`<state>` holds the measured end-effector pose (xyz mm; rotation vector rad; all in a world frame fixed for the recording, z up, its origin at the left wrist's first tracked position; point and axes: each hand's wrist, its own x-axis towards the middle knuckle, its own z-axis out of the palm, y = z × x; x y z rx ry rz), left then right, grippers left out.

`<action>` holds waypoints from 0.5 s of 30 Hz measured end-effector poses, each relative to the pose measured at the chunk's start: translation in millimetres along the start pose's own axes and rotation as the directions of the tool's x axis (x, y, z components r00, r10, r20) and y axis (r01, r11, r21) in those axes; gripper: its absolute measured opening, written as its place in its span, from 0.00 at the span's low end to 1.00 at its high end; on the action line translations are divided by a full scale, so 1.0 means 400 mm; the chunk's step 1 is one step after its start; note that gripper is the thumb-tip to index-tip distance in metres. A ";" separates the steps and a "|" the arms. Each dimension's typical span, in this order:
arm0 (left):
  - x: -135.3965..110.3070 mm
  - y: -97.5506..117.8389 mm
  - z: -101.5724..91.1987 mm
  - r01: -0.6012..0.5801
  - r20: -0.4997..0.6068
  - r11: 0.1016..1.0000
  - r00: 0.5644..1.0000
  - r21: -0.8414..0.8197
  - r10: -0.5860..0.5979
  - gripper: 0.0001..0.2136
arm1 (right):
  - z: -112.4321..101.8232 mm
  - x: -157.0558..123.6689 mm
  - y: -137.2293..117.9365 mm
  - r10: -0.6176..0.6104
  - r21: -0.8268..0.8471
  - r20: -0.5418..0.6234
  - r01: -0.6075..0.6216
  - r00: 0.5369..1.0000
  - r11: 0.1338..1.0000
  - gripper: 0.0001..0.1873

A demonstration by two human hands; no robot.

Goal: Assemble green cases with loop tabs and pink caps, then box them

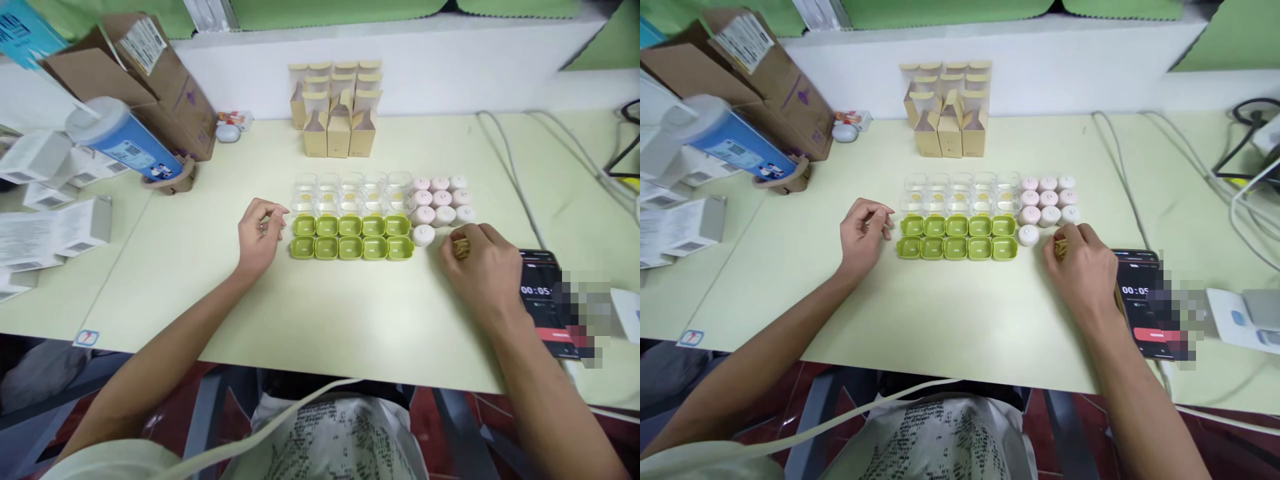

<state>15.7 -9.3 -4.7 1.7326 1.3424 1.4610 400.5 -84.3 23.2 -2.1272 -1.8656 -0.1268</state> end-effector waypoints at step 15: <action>-0.006 0.015 -0.005 -0.198 0.089 0.960 0.979 0.197 0.184 0.04 | -0.008 -0.004 0.005 0.028 0.088 -0.123 -0.017 0.992 0.996 0.22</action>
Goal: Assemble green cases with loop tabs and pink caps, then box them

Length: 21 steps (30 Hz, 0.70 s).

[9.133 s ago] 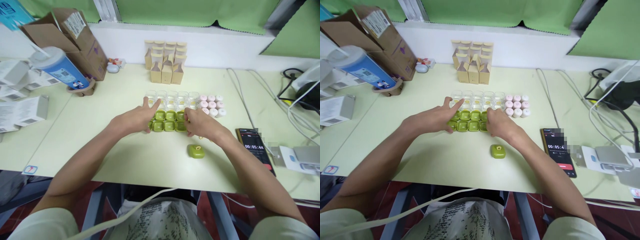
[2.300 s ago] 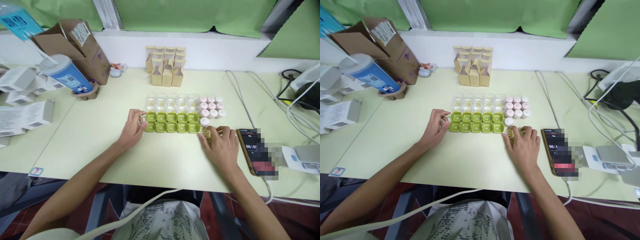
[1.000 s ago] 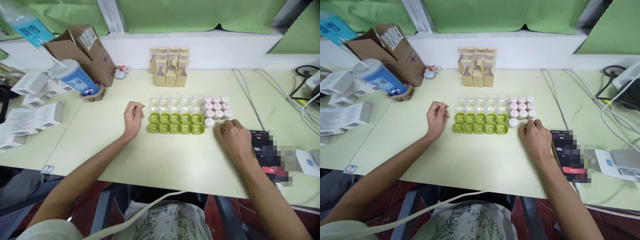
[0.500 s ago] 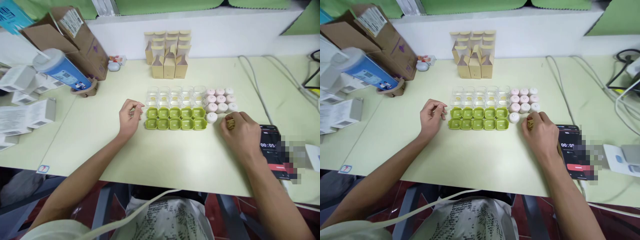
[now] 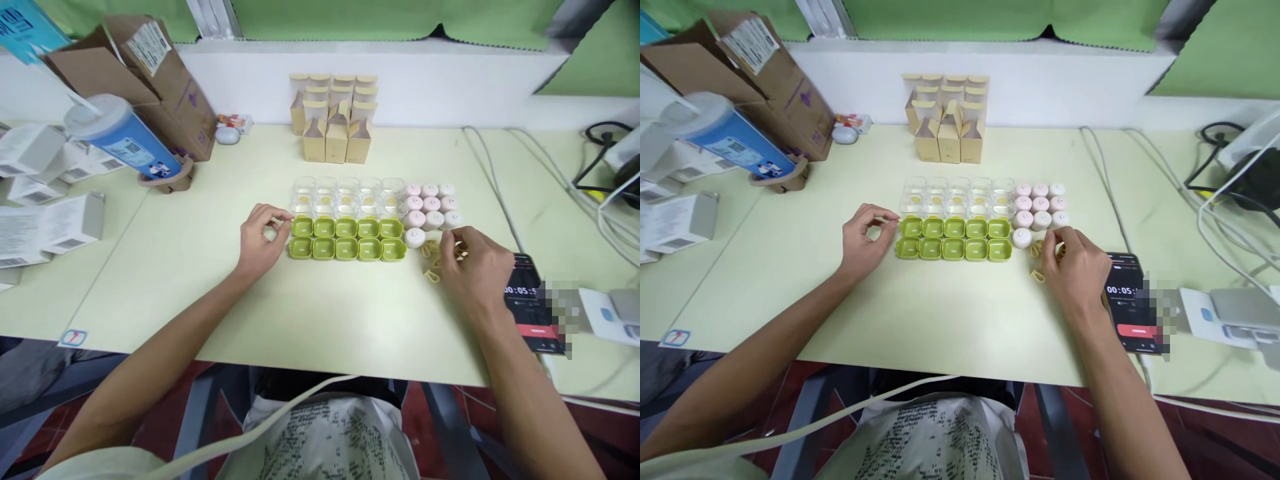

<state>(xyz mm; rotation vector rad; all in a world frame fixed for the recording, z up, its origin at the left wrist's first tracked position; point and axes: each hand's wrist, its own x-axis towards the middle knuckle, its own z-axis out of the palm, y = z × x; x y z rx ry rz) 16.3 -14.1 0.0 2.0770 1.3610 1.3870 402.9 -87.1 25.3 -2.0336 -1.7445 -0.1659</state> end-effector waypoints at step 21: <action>0.003 -0.008 -0.001 0.060 -0.025 0.998 0.998 0.007 -0.060 0.05 | 0.005 -0.002 0.022 -0.116 -0.117 0.024 0.118 0.993 0.986 0.20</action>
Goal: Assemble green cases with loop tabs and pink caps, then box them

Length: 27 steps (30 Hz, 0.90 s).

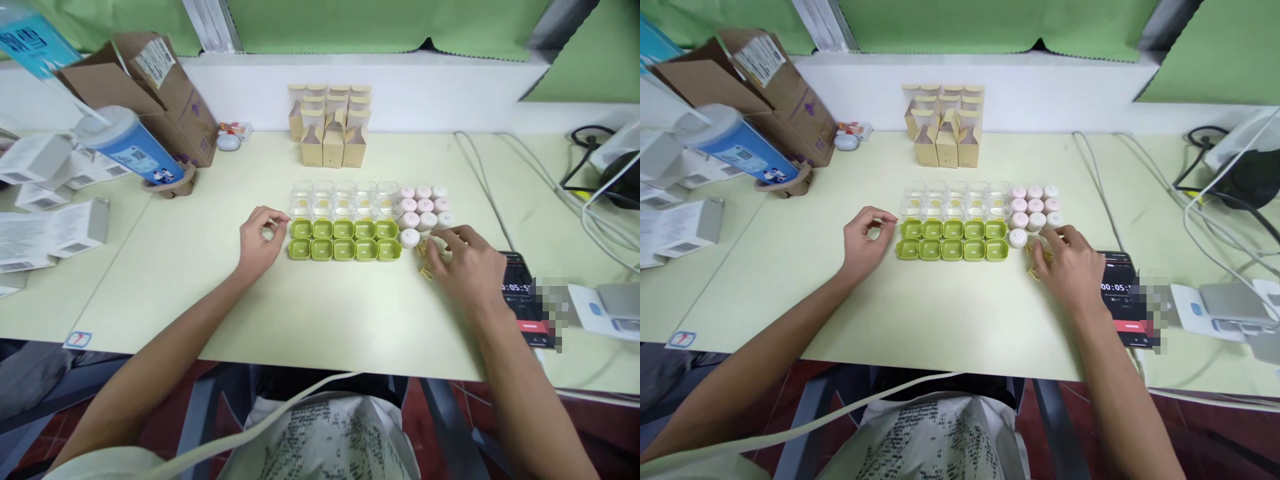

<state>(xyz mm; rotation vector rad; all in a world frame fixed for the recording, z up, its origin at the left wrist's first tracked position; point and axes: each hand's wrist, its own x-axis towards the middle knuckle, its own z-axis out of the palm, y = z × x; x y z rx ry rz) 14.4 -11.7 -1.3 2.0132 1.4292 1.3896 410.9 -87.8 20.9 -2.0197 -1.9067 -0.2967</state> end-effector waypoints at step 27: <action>0.002 -0.011 0.007 -0.108 0.036 0.993 0.993 -0.041 0.109 0.05 | 0.025 -0.001 0.007 -0.254 0.205 -0.125 0.276 0.959 0.939 0.15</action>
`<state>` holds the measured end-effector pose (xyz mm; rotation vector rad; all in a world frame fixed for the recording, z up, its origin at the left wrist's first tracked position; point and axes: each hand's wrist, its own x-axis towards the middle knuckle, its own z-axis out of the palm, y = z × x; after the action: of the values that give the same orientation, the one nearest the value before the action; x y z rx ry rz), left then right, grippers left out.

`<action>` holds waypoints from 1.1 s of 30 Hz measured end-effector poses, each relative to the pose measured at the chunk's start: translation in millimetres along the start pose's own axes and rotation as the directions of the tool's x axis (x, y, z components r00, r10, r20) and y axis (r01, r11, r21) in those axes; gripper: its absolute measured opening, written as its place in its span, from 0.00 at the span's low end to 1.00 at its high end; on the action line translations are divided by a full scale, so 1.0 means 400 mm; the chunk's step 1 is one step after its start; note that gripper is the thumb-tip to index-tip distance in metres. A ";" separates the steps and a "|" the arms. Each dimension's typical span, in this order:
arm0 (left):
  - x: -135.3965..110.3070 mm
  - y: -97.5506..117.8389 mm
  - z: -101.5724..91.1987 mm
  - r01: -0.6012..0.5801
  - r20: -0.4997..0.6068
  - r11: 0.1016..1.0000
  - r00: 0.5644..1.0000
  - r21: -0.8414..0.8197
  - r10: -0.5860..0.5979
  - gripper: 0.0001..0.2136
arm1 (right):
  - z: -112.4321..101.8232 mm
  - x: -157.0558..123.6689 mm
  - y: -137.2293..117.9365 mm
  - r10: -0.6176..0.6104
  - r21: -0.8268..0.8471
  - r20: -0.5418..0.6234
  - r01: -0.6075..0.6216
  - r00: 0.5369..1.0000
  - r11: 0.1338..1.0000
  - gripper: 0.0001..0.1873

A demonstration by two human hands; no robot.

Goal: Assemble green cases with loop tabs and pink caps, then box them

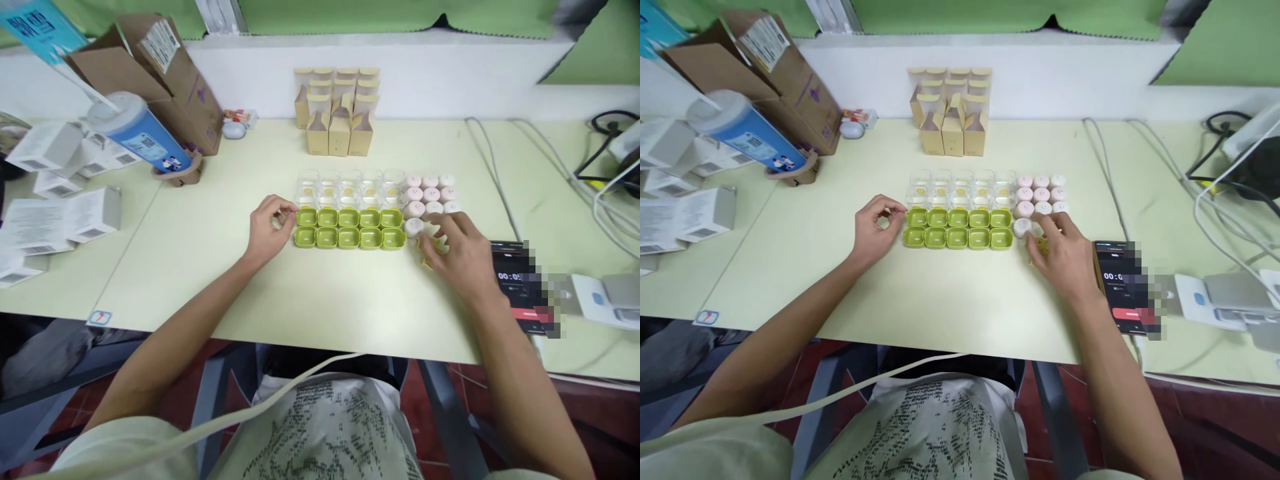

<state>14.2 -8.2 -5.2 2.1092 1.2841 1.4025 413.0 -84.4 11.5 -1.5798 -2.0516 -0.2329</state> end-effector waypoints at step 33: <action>0.000 0.002 -0.005 0.036 0.039 0.999 0.999 0.033 -0.037 0.06 | 0.017 0.008 0.001 -0.058 0.141 -0.034 0.062 0.998 0.988 0.09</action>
<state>12.7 -9.0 -3.8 2.1128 1.3315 1.3265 410.7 -78.7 7.3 -1.4224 -2.0478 -0.1281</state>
